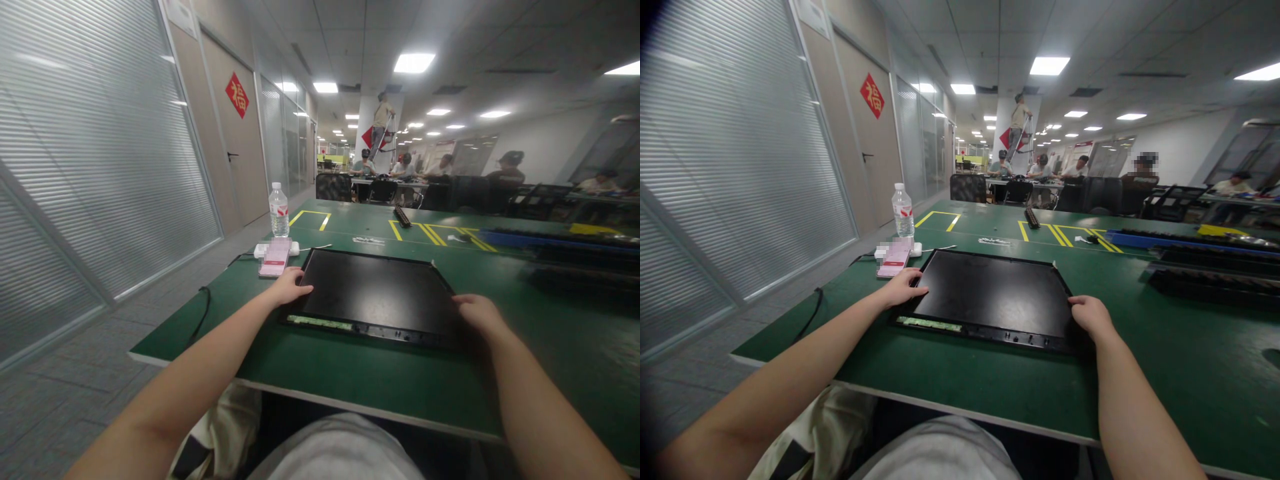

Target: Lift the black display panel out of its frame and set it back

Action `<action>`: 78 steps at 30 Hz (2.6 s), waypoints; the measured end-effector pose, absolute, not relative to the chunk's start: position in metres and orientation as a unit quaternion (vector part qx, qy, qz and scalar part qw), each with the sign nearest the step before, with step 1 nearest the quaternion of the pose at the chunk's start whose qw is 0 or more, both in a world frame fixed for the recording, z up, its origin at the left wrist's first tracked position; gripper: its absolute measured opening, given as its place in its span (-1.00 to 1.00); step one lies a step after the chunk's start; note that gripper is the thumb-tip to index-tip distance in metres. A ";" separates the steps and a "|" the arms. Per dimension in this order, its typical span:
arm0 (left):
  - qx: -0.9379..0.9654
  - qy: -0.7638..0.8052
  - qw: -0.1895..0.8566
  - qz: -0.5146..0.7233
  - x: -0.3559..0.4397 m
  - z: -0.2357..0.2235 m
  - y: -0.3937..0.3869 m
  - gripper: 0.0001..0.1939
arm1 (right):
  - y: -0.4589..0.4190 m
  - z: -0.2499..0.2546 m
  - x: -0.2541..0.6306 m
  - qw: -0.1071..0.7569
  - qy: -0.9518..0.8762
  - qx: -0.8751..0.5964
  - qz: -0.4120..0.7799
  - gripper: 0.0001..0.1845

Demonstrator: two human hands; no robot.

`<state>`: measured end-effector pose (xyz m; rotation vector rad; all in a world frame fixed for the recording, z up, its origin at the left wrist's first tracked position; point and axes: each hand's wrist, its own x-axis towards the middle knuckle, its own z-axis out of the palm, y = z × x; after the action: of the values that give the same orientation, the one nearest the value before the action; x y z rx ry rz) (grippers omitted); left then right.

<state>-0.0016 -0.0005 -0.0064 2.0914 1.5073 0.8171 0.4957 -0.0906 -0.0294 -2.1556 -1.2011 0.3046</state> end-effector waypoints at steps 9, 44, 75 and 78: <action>0.759 0.539 0.219 0.293 -0.002 -0.007 0.000 -0.50 | -0.091 -0.027 0.495 0.346 -0.413 -0.825 0.168 -0.61; 0.761 0.539 0.225 0.282 -0.002 -0.012 0.002 -0.45 | -0.092 -0.025 0.491 0.345 -0.394 -0.831 0.187 -0.54; 0.524 0.423 0.579 0.459 0.011 0.008 -0.013 -0.24 | -0.086 -0.036 0.499 0.321 -0.428 -0.834 0.136 -0.60; 0.567 0.441 0.527 0.453 0.010 0.009 -0.014 -0.29 | -0.087 -0.033 0.497 0.305 -0.427 -0.843 0.120 -0.58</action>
<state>0.0097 -0.0136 0.0095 1.3557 1.0549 1.0832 0.4972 -0.0870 -0.0326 -2.2322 -1.1298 0.3180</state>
